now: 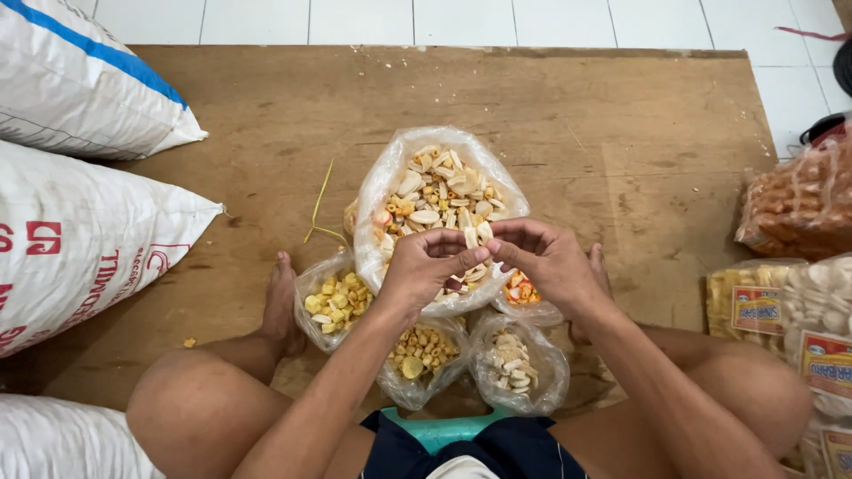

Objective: Sorting and bagging various types of crackers from a large bag into smaller individual bags

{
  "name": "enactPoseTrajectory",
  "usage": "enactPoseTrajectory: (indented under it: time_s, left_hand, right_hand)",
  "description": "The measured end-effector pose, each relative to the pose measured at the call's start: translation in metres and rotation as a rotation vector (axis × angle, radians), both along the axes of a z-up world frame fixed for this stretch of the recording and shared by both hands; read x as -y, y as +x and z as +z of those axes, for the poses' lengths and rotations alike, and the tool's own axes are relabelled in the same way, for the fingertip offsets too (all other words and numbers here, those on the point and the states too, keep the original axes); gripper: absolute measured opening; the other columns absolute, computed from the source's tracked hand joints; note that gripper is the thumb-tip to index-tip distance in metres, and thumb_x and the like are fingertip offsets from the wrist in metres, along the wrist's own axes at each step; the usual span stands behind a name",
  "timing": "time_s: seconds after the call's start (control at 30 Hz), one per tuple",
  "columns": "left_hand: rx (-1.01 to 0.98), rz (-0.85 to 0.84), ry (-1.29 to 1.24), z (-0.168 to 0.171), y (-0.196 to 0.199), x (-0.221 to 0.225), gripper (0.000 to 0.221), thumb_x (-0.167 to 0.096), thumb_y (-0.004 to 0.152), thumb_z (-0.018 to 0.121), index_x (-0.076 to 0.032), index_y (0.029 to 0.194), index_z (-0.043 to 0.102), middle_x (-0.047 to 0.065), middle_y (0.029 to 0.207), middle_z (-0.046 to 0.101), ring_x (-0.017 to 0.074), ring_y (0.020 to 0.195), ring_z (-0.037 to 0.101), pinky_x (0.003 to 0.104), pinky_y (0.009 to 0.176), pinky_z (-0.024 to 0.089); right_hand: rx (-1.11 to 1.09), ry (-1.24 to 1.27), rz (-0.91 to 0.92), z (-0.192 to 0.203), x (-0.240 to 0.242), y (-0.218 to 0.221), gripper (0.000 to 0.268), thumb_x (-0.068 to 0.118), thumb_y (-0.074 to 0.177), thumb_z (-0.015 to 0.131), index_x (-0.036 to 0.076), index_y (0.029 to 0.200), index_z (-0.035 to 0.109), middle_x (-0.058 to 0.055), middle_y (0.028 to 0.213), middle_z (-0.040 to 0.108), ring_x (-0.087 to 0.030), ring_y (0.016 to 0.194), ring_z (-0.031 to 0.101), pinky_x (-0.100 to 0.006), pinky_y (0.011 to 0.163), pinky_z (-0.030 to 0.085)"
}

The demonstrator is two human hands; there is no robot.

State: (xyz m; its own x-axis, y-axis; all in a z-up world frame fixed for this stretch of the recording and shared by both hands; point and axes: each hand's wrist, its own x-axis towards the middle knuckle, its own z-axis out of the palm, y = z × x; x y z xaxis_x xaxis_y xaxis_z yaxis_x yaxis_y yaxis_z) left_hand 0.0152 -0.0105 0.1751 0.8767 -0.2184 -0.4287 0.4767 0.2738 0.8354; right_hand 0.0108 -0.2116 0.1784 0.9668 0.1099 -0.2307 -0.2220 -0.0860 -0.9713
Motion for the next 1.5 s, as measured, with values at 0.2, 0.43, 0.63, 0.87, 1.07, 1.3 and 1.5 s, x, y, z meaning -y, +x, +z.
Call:
enactPoseTrajectory:
  time_s: [0.2, 0.43, 0.63, 0.87, 1.07, 1.3, 1.5]
  left_hand:
    - [0.035, -0.010, 0.003, -0.011, 0.001, 0.004, 0.043, -0.023, 0.072, 0.095, -0.001, 0.104, 0.076, 0.008, 0.082, 0.076, 0.0099, 0.060, 0.068, 0.023, 0.052, 0.063]
    - [0.038, -0.008, -0.008, 0.000, 0.004, -0.008, 0.046, -0.021, 0.080, 0.090, 0.005, 0.114, 0.075, 0.017, 0.090, 0.079, 0.0181, 0.067, 0.075, 0.029, 0.060, 0.067]
    - [0.047, -0.069, -0.122, -0.007, 0.006, -0.010, 0.042, -0.010, 0.088, 0.081, 0.009, 0.124, 0.070, 0.019, 0.099, 0.077, 0.0235, 0.083, 0.076, 0.036, 0.076, 0.068]
    - [0.045, -0.097, -0.018, 0.003, 0.005, -0.013, 0.044, -0.016, 0.085, 0.084, 0.003, 0.122, 0.071, 0.013, 0.098, 0.077, 0.0184, 0.080, 0.075, 0.032, 0.064, 0.068]
    - [0.077, -0.089, 0.018, 0.007, 0.006, -0.012, 0.040, -0.018, 0.082, 0.087, -0.001, 0.117, 0.076, 0.008, 0.089, 0.075, 0.0130, 0.072, 0.071, 0.027, 0.058, 0.067]
    - [0.138, -0.063, 0.011, 0.008, 0.003, -0.016, 0.039, -0.019, 0.078, 0.091, -0.001, 0.110, 0.078, 0.011, 0.086, 0.077, 0.0125, 0.070, 0.071, 0.025, 0.060, 0.066]
    - [0.109, -0.061, -0.014, 0.004, 0.002, -0.017, 0.042, -0.021, 0.079, 0.090, -0.001, 0.113, 0.077, 0.010, 0.089, 0.078, 0.0123, 0.069, 0.071, 0.026, 0.058, 0.065]
  right_hand:
    - [-0.005, 0.002, -0.027, 0.008, 0.001, -0.001, 0.035, 0.011, 0.086, 0.082, -0.001, 0.117, 0.074, -0.012, 0.088, 0.073, -0.018, 0.080, 0.071, -0.030, 0.069, 0.063]
    - [0.000, 0.015, -0.042, 0.022, -0.005, 0.001, 0.036, 0.011, 0.085, 0.082, -0.001, 0.118, 0.074, -0.012, 0.087, 0.074, -0.017, 0.078, 0.072, -0.029, 0.069, 0.063]
    - [0.008, 0.024, -0.042, 0.018, -0.002, 0.003, 0.034, 0.011, 0.087, 0.081, -0.001, 0.118, 0.073, -0.011, 0.089, 0.074, -0.016, 0.079, 0.071, -0.029, 0.070, 0.062]
    - [0.011, 0.014, -0.007, 0.023, -0.006, 0.001, 0.035, 0.010, 0.084, 0.083, 0.000, 0.115, 0.074, -0.011, 0.088, 0.075, -0.016, 0.078, 0.072, -0.028, 0.069, 0.063]
    - [0.020, 0.024, -0.006, 0.023, -0.009, 0.005, 0.033, 0.009, 0.086, 0.082, 0.000, 0.116, 0.074, -0.012, 0.087, 0.074, -0.016, 0.077, 0.072, -0.029, 0.069, 0.063]
    - [-0.010, 0.026, 0.020, 0.015, -0.007, 0.005, 0.027, 0.010, 0.090, 0.078, -0.002, 0.114, 0.075, -0.014, 0.080, 0.073, -0.016, 0.071, 0.070, -0.030, 0.067, 0.063]
    - [0.015, -0.005, 0.034, 0.012, -0.003, 0.006, 0.029, 0.010, 0.088, 0.080, -0.002, 0.114, 0.075, -0.014, 0.085, 0.075, -0.017, 0.077, 0.072, -0.029, 0.069, 0.062]
